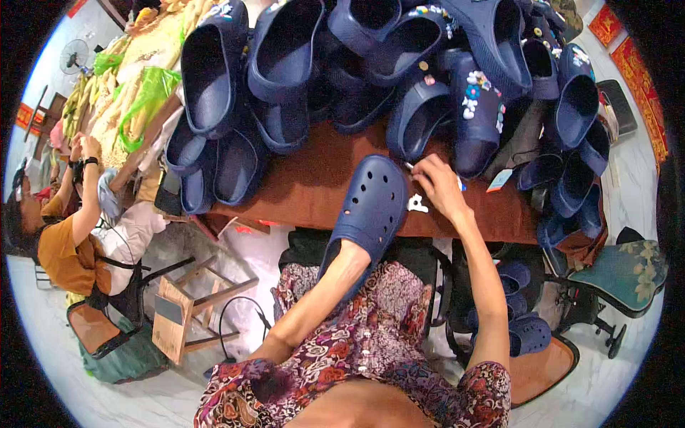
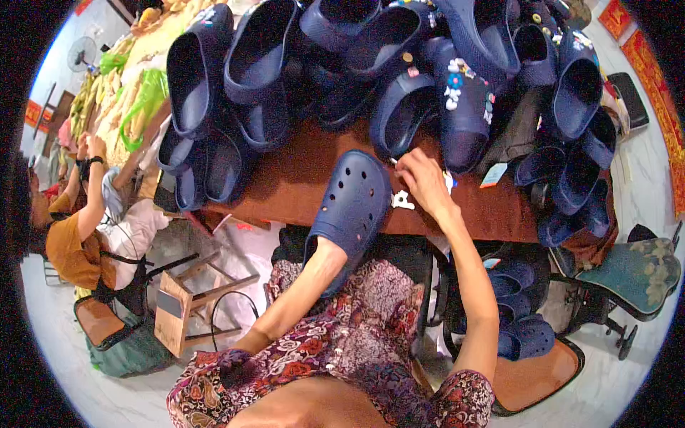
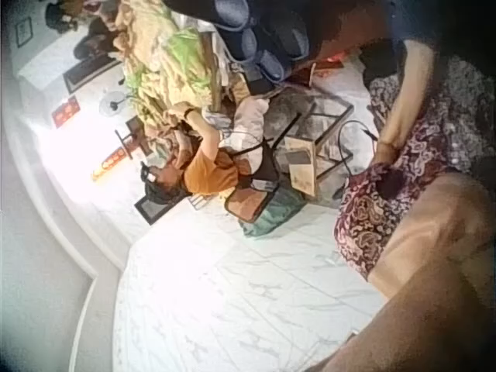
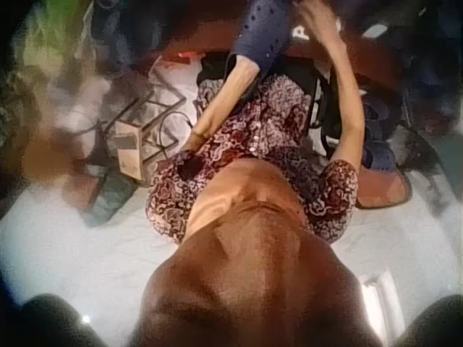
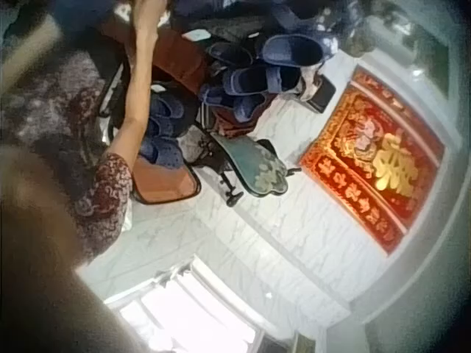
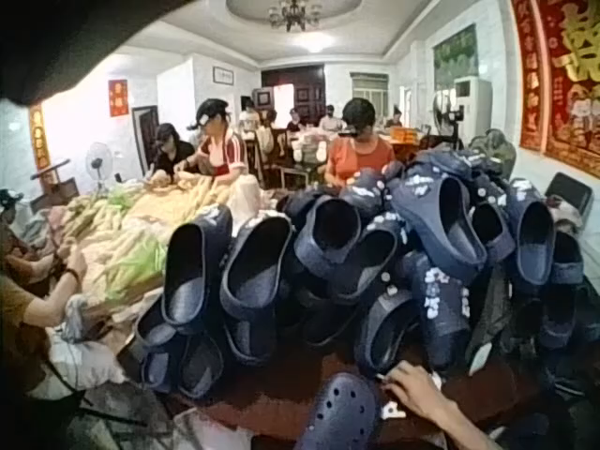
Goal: Decorating blue clog-style shoes by inserting small colorful charms into the holes.
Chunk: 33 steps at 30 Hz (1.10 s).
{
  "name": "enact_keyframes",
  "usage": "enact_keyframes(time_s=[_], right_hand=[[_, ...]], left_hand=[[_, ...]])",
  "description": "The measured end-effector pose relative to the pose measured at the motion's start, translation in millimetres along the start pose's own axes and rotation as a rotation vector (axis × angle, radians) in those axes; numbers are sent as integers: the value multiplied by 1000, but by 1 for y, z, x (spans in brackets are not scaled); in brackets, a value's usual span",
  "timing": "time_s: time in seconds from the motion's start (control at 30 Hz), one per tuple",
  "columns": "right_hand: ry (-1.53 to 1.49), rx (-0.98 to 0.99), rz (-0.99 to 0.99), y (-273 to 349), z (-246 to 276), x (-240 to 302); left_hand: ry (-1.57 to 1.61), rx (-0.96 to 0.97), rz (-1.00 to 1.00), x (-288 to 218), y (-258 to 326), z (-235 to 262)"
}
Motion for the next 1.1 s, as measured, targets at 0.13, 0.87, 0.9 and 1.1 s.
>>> enact_keyframes(time_s=[0.13,0.87,0.9,1.1], right_hand=[[-138,-91,-186,3,16,16],[-278,37,-141,-9,24,64],[-361,72,-227,-13,28,65],[-697,58,-375,-15,4,59]], left_hand=[[-288,15,-106,5,5,3],[-515,39,-189,-4,25,11],[-596,24,-211,-5,25,12],[273,204,83,18,19,-3]])
Point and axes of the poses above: each hand's wrist, its own y-axis away from the middle knuckle, its own z-axis out of the back of the hand, x = y × z, the point moved 1 cm from there along -y, towards the middle knuckle, and after that the axes turned 12 degrees about z, right-handed, at the moved point
